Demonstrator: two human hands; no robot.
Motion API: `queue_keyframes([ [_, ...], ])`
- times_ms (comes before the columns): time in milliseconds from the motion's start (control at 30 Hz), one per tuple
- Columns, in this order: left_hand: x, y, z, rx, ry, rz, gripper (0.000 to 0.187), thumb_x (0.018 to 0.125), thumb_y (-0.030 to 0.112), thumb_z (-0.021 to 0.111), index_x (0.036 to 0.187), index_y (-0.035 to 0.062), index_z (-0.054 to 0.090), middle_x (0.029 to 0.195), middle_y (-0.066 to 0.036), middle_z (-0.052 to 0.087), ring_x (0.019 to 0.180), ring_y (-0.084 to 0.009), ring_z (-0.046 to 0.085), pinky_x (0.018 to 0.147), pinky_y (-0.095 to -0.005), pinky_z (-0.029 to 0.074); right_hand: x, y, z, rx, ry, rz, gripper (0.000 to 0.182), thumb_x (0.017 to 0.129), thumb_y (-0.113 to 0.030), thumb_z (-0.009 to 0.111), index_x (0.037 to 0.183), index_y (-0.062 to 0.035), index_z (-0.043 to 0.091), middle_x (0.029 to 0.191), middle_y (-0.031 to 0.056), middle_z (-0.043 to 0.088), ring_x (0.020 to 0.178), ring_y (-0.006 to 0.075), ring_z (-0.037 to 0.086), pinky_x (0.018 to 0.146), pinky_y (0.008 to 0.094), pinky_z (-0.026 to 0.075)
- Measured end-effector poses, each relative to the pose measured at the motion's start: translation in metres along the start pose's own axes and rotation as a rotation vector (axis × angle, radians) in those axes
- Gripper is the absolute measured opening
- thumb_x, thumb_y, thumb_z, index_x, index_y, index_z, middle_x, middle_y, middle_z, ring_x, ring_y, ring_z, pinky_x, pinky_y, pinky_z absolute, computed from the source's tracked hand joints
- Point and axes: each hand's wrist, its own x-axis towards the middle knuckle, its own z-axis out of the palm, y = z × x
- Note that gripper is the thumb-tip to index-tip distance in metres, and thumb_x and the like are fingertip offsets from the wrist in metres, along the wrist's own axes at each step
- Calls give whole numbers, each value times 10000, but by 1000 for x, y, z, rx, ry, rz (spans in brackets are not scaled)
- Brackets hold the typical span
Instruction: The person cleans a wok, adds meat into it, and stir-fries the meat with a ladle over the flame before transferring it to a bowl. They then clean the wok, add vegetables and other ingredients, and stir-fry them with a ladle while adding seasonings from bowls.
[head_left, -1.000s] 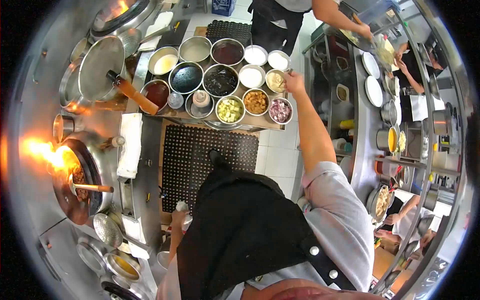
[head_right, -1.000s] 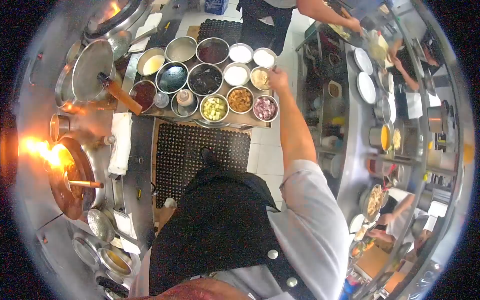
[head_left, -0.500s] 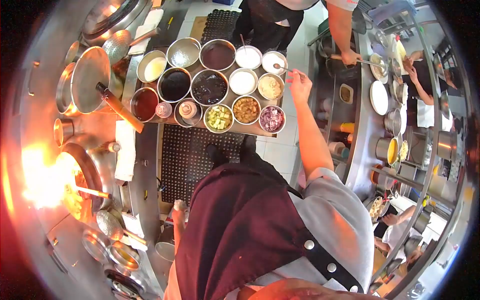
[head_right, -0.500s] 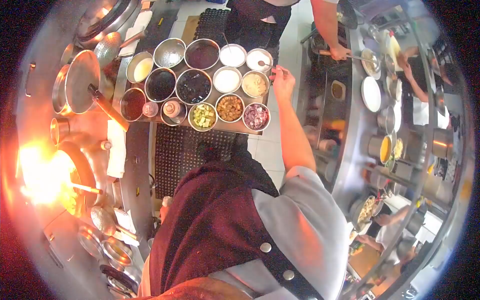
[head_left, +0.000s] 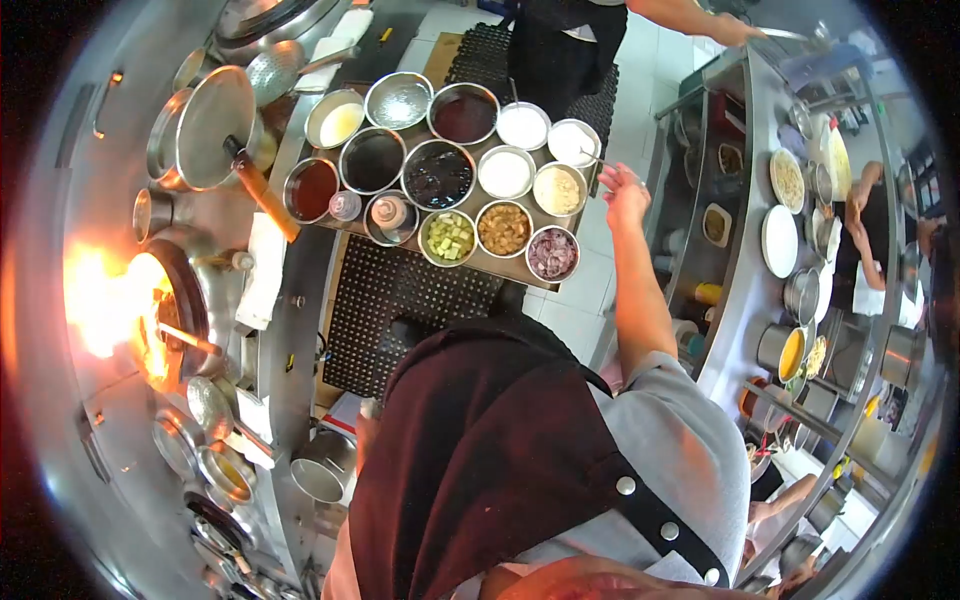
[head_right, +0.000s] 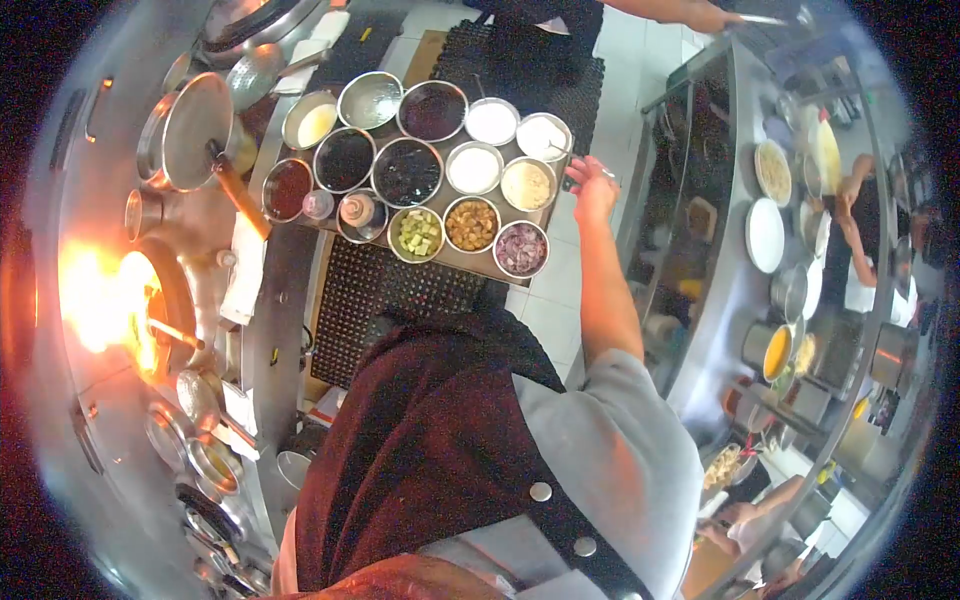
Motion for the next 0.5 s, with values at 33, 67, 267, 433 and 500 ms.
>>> queue_keyframes([
  [33, 6, -2, -2, -148, -24, 28, 504, 936, 446, 603, 1121, -11, 703, 1011, -172, 747, 991, -298, 704, 777, -447, 524, -2, -5, -2, 5, -28, 0, 347, 988, -197, 601, 1259, 20, 601, 1076, 179, 738, 831, 246, 741, 530, 283, 461],
  [67, 13, -3, -3, -288, -50, 65, 506, 935, 446, 604, 1119, -14, 703, 1015, -178, 748, 996, -303, 706, 777, -450, 524, -4, -11, -4, 31, -61, -15, 362, 981, -203, 616, 1269, 16, 598, 1083, 176, 737, 845, 249, 741, 535, 287, 461],
  [267, 37, -57, -33, 161, 218, -73, 466, 887, 356, 618, 1066, -65, 709, 1010, -249, 742, 999, -368, 717, 806, -462, 535, -68, -43, 60, -68, -193, -45, 383, 988, -295, 608, 1302, -75, 629, 1162, 97, 734, 977, 191, 701, 707, 297, 442],
  [433, 30, -110, -98, 212, 83, -42, 538, 830, 425, 650, 1048, -62, 722, 1049, -295, 715, 1029, -443, 689, 854, -476, 532, -199, -5, 227, -108, -531, 74, 376, 1011, -284, 578, 1309, -56, 587, 1197, 97, 692, 992, 195, 662, 713, 284, 441],
  [500, 13, -123, -120, 160, 108, -90, 525, 822, 418, 668, 1034, -59, 726, 1039, -287, 720, 1021, -436, 694, 847, -477, 533, -264, 26, 289, -99, -673, 184, 368, 1007, -278, 590, 1309, -69, 601, 1186, 119, 694, 968, 215, 669, 673, 294, 462],
])
